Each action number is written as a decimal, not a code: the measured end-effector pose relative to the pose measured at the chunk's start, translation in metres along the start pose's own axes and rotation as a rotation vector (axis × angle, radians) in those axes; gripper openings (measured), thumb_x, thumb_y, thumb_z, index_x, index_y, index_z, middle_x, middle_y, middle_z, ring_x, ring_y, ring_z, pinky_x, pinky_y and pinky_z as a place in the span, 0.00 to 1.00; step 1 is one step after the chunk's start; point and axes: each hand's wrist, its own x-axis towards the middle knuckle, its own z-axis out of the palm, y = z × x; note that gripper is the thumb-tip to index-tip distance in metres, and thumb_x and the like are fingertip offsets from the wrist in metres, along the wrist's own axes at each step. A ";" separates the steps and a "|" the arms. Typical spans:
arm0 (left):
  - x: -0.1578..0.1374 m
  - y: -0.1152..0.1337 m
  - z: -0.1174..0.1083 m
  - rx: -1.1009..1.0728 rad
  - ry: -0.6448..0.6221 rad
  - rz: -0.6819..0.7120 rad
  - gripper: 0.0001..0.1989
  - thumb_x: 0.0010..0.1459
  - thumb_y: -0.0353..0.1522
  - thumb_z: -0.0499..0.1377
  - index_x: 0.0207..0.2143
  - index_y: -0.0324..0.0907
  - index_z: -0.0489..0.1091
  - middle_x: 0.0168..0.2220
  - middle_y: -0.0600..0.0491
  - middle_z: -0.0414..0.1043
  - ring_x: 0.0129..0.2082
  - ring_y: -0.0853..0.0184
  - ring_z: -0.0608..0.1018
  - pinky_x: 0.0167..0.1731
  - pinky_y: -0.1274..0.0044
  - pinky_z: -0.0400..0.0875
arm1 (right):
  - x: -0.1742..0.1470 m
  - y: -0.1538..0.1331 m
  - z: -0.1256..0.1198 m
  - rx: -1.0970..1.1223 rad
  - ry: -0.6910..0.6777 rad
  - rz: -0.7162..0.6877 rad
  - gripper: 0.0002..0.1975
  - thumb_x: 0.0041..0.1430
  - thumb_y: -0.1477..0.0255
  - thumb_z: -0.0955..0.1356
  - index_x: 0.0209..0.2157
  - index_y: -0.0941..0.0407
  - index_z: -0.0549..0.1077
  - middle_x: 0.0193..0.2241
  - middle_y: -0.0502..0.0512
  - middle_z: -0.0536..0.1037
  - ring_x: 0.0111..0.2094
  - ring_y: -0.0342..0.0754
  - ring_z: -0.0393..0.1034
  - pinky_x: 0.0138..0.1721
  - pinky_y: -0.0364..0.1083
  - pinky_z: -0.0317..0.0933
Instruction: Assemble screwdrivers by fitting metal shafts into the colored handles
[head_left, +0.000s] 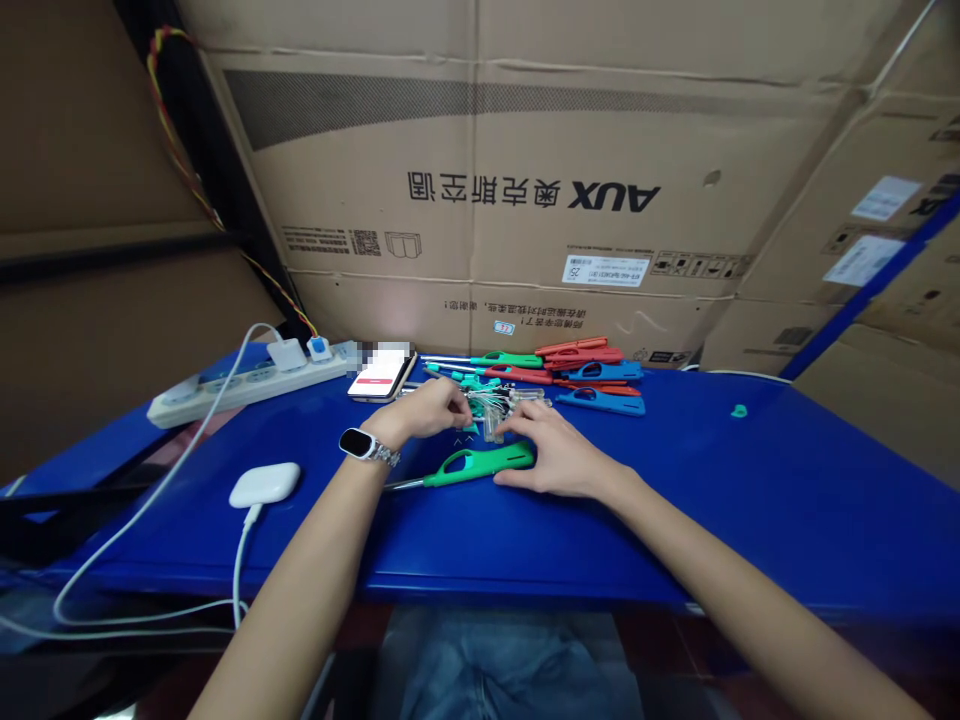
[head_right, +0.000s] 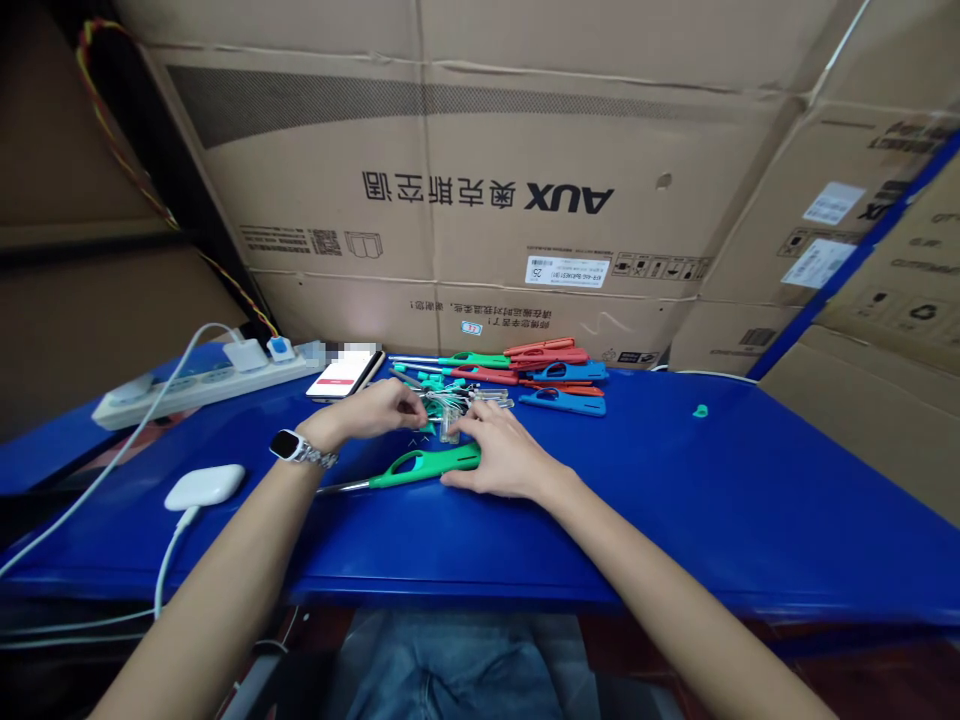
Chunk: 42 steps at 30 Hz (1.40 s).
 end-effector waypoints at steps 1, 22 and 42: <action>0.000 -0.001 -0.001 0.003 0.021 0.016 0.08 0.49 0.31 0.59 0.26 0.39 0.78 0.26 0.52 0.78 0.26 0.68 0.74 0.26 0.79 0.63 | 0.004 -0.003 0.002 -0.012 -0.011 -0.046 0.26 0.49 0.56 0.76 0.48 0.52 0.76 0.45 0.59 0.71 0.48 0.56 0.64 0.50 0.55 0.59; 0.006 0.031 0.012 -0.649 0.723 0.039 0.18 0.52 0.44 0.66 0.25 0.40 0.66 0.20 0.58 0.64 0.20 0.74 0.66 0.20 0.81 0.61 | 0.019 0.047 -0.006 0.481 0.432 0.176 0.17 0.51 0.56 0.73 0.31 0.57 0.77 0.31 0.53 0.72 0.32 0.47 0.66 0.38 0.48 0.60; 0.030 0.038 0.067 -1.136 0.794 0.148 0.16 0.47 0.41 0.70 0.29 0.38 0.72 0.27 0.55 0.74 0.31 0.69 0.77 0.39 0.76 0.73 | 0.031 0.038 0.010 0.754 0.464 0.228 0.23 0.51 0.51 0.71 0.35 0.58 0.76 0.32 0.55 0.79 0.36 0.51 0.72 0.41 0.49 0.64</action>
